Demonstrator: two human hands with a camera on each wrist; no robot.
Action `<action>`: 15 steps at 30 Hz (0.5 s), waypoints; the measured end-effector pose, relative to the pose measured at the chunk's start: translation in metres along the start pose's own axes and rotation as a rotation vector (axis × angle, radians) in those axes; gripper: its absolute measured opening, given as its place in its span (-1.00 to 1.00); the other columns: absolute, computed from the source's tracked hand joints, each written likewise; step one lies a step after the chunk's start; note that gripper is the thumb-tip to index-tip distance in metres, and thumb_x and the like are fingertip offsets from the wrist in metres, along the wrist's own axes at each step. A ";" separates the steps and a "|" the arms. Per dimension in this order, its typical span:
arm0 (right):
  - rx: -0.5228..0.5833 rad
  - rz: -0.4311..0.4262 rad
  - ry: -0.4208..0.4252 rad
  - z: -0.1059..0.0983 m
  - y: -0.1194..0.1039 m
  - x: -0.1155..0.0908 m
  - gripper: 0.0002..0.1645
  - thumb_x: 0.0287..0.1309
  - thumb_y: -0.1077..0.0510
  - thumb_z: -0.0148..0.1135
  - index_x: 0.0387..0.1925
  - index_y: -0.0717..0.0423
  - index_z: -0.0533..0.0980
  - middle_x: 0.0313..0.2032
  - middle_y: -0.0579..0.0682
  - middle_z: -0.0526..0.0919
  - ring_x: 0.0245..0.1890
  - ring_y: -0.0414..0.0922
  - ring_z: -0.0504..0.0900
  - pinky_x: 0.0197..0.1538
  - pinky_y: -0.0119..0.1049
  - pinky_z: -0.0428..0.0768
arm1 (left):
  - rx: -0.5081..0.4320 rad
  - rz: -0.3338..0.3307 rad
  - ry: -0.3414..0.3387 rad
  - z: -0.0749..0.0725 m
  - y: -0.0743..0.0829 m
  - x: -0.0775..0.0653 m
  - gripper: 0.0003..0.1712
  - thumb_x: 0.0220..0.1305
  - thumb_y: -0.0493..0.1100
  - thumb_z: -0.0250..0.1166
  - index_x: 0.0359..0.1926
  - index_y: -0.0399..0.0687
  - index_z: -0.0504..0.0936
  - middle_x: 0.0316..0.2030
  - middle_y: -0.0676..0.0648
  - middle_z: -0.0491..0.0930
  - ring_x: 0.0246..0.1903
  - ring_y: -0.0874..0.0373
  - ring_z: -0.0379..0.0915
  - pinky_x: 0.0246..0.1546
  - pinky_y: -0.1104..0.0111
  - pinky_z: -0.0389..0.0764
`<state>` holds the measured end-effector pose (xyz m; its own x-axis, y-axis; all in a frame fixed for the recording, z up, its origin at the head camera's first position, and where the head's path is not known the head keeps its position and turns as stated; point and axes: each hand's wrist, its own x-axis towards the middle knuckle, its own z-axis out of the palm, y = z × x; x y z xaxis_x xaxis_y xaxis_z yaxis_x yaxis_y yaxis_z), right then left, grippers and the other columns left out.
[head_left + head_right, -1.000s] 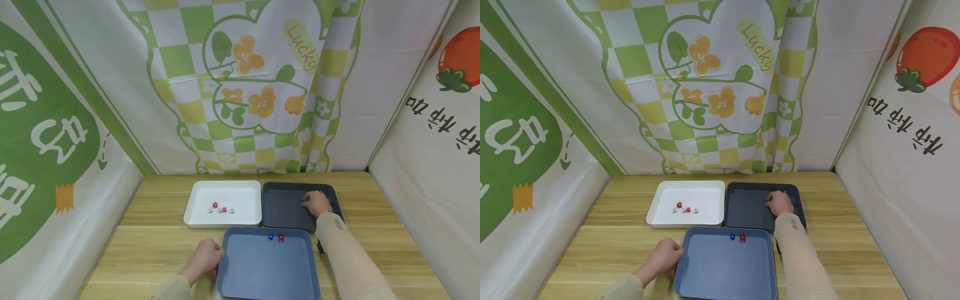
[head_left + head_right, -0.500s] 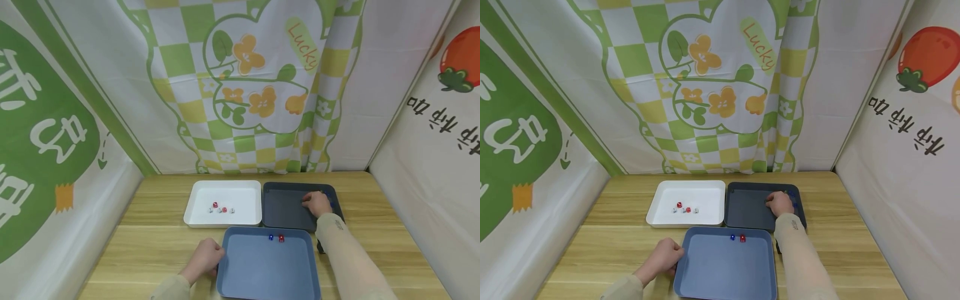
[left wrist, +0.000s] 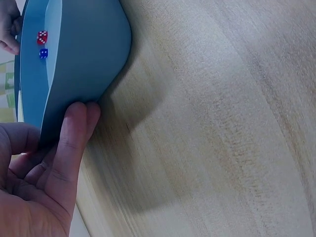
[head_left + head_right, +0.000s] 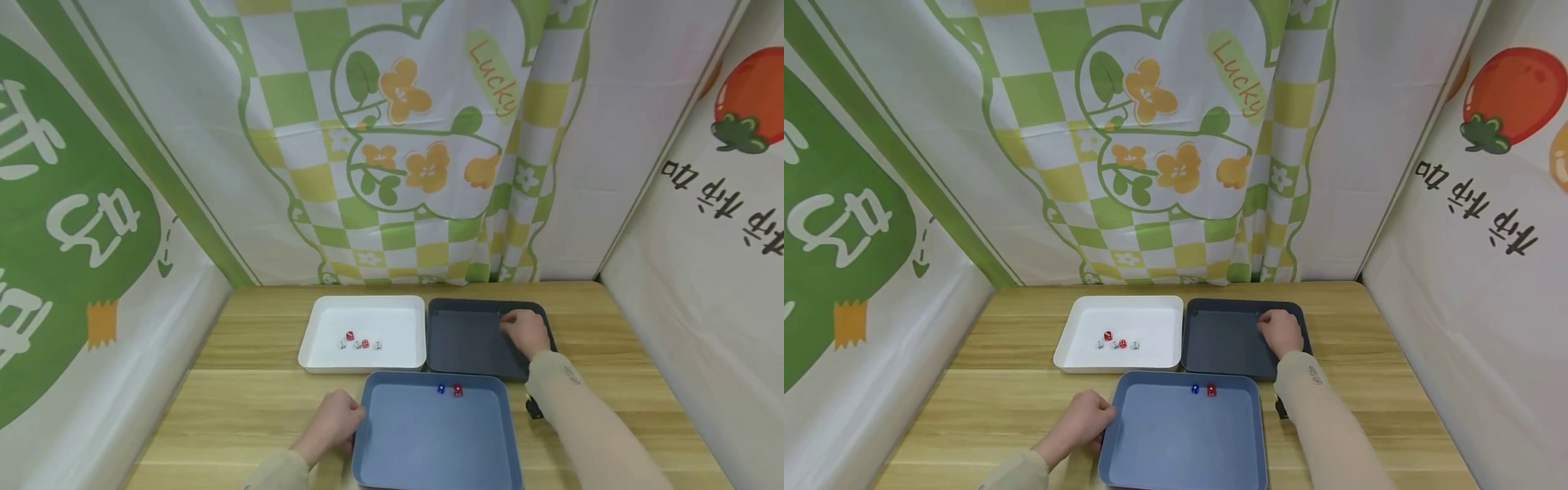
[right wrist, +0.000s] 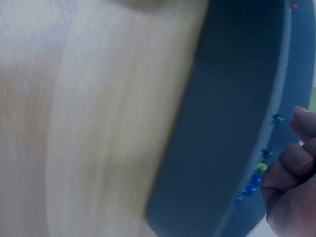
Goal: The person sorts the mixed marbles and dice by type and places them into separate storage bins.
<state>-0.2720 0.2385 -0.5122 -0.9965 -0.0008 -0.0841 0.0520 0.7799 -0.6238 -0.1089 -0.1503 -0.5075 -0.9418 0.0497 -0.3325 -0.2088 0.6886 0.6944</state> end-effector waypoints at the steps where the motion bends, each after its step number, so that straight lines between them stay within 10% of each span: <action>1: 0.004 -0.022 0.010 -0.002 0.000 0.000 -0.70 0.37 0.15 0.23 -0.02 0.26 0.69 0.03 0.28 0.70 -0.02 0.23 0.67 0.03 0.16 0.63 | -0.002 -0.001 -0.002 0.000 0.000 0.000 -0.54 0.18 -0.34 0.14 -0.84 -0.01 0.35 -0.88 0.10 0.37 -0.84 0.18 0.51 -0.74 0.35 0.62; 10: 0.070 -0.097 -0.050 -0.021 -0.003 -0.015 -0.62 0.44 0.07 0.18 0.02 0.30 0.67 0.05 0.27 0.69 0.01 0.19 0.67 0.04 0.10 0.65 | 0.002 -0.019 -0.021 0.000 0.001 0.000 -0.51 0.23 -0.32 0.15 -0.82 0.02 0.29 -0.85 0.06 0.40 -0.81 0.13 0.55 -0.70 0.31 0.65; 15: 0.124 -0.084 -0.172 -0.030 -0.005 -0.035 -0.58 0.43 0.03 0.21 0.07 0.27 0.65 -0.49 0.09 0.69 -0.68 -0.11 0.46 -0.48 -0.15 0.57 | 0.007 -0.030 -0.028 0.000 0.003 -0.001 -0.49 0.27 -0.30 0.15 -0.81 0.03 0.27 -0.83 0.06 0.37 -0.80 0.14 0.54 -0.70 0.33 0.64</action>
<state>-0.2389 0.2538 -0.4827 -0.9723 -0.1771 -0.1525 -0.0120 0.6895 -0.7242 -0.1085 -0.1480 -0.5056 -0.9275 0.0491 -0.3705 -0.2347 0.6951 0.6796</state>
